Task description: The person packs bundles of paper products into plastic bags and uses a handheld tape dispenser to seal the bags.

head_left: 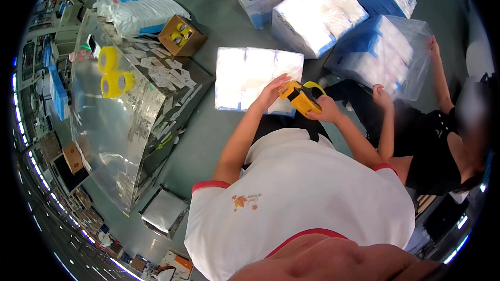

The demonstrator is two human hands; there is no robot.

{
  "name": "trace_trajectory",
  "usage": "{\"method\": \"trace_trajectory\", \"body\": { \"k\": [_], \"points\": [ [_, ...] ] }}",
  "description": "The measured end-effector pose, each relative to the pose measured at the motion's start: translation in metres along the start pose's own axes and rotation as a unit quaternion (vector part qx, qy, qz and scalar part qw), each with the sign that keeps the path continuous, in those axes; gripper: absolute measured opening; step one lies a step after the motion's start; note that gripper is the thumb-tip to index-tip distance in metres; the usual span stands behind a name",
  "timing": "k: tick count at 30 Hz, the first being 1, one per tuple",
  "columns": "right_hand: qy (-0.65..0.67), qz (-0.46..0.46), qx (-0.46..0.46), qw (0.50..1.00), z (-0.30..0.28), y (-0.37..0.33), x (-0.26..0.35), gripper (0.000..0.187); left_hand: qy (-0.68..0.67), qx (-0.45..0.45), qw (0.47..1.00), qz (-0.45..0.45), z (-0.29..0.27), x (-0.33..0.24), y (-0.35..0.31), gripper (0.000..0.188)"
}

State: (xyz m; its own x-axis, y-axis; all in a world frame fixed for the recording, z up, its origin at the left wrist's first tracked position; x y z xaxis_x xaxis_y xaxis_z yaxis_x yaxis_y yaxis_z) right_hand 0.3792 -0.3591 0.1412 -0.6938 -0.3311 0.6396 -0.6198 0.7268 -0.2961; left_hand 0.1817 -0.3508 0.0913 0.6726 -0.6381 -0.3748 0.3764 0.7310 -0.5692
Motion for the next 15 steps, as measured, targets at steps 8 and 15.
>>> {"method": "trace_trajectory", "body": {
  "k": [8, 15],
  "points": [
    [0.12, 0.136, 0.213, 0.96, 0.026, 0.046, 0.092, 0.064, 0.259, -0.172, 0.95, 0.031, -0.106, -0.048, -0.059, 0.018],
    [0.24, 0.19, 0.306, 0.901, 0.06, 0.11, 0.12, 0.063, 0.214, -0.423, 0.837, 0.273, -0.335, -0.147, -0.126, 0.018]
  ]
}}
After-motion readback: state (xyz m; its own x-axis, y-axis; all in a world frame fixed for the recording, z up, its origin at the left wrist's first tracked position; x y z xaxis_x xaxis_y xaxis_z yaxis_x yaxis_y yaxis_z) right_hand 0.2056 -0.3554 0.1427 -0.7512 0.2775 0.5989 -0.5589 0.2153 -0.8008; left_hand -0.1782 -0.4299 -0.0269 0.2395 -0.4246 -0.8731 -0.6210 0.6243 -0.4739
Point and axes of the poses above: each hand's wrist, its own y-axis towards the middle knuckle, its own z-axis out of the palm, x = y × z, the point moved 6 cm from there along y, towards the middle knuckle, and after that the axes turned 3 degrees about -x, right-handed, at the moved point
